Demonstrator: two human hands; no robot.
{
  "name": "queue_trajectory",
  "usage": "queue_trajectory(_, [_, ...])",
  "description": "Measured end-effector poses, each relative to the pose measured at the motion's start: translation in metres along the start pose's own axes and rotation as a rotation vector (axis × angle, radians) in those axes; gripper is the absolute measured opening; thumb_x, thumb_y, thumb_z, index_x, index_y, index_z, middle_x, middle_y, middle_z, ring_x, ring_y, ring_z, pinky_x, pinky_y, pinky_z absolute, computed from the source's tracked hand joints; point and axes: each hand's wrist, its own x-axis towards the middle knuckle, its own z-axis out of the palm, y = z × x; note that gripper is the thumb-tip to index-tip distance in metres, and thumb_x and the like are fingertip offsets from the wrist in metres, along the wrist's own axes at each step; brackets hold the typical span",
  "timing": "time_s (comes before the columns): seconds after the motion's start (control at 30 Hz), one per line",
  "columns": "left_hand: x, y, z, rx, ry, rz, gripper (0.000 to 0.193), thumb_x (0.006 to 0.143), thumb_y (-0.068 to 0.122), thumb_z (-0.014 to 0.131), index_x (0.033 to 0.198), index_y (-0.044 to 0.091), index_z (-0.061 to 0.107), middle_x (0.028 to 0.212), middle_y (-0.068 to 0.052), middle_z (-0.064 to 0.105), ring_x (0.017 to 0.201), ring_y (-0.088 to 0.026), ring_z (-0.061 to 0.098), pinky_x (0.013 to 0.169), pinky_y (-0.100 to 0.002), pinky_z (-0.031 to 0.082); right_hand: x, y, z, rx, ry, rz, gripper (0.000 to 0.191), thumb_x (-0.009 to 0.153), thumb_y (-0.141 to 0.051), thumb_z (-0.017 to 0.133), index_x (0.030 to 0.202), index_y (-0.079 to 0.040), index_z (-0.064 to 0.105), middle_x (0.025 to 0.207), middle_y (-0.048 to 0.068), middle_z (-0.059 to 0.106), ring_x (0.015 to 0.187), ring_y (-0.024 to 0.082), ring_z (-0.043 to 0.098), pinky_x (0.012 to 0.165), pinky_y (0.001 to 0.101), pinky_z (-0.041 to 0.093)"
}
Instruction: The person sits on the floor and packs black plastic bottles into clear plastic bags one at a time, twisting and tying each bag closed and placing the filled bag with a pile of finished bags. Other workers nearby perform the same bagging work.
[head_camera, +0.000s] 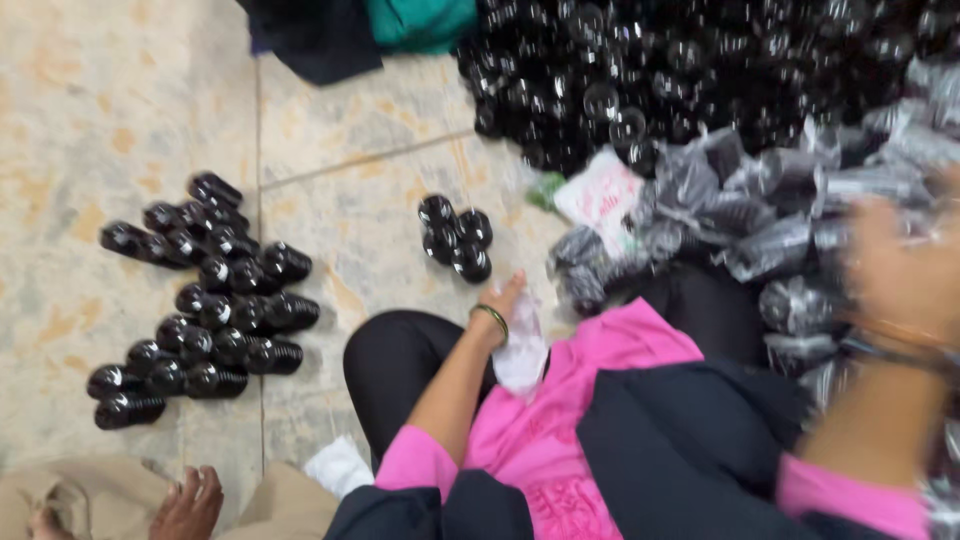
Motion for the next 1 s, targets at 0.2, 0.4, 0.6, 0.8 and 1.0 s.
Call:
queue_trajectory(0.2, [0.012,0.017,-0.015,-0.262,0.389,0.324,0.047,0.094,0.047,0.072,0.083,0.001,0.069,0.075,-0.001,0.062,0.065,-0.013,0.053,0.056,-0.031,0.044,-0.041,-0.111,0.242,0.688,-0.629,0.08,0.065,0.087,-0.035,0.074,0.141,-0.004,0.053,0.125,0.022,0.067,0.116,0.035,0.066,0.101,0.0429,0.052])
queue_trajectory(0.4, [0.014,0.044,-0.03,-0.587,0.458,0.344,0.049,0.103,0.047,0.057,0.086,0.001,0.065,0.07,-0.005,0.06,0.055,-0.017,0.056,0.051,-0.033,0.048,-0.094,-0.232,0.313,0.251,-0.66,-0.426,0.028,0.096,-0.03,0.058,0.123,-0.024,0.065,0.118,0.016,0.063,0.099,0.037,0.067,0.079,0.0603,0.052])
queue_trajectory(0.6, [0.012,0.041,-0.019,-0.514,0.327,0.291,0.041,0.099,0.043,0.064,0.098,0.002,0.069,0.084,-0.001,0.068,0.068,-0.013,0.061,0.06,-0.032,0.051,-0.11,-0.204,0.3,0.266,-0.607,-0.369,0.035,0.09,-0.021,0.062,0.124,-0.03,0.062,0.111,0.018,0.056,0.096,0.04,0.065,0.074,0.0523,0.054])
queue_trajectory(0.8, [0.016,0.032,-0.012,-0.419,0.033,0.1,0.041,0.094,0.039,0.072,0.104,0.0,0.067,0.091,-0.006,0.069,0.076,-0.018,0.064,0.066,-0.037,0.053,-0.123,-0.128,0.276,0.47,-0.615,-0.313,0.052,0.086,-0.019,0.068,0.137,-0.021,0.056,0.122,0.02,0.056,0.115,0.043,0.06,0.093,0.0503,0.05])
queue_trajectory(1.0, [0.005,0.035,-0.024,-0.386,0.086,0.063,0.039,0.095,0.037,0.072,0.109,0.001,0.069,0.097,-0.007,0.072,0.079,-0.019,0.068,0.069,-0.038,0.055,-0.114,-0.106,0.254,0.306,-0.594,-0.395,0.069,0.084,-0.033,0.072,0.144,-0.01,0.049,0.151,0.022,0.039,0.14,0.044,0.037,0.113,0.0593,0.03])
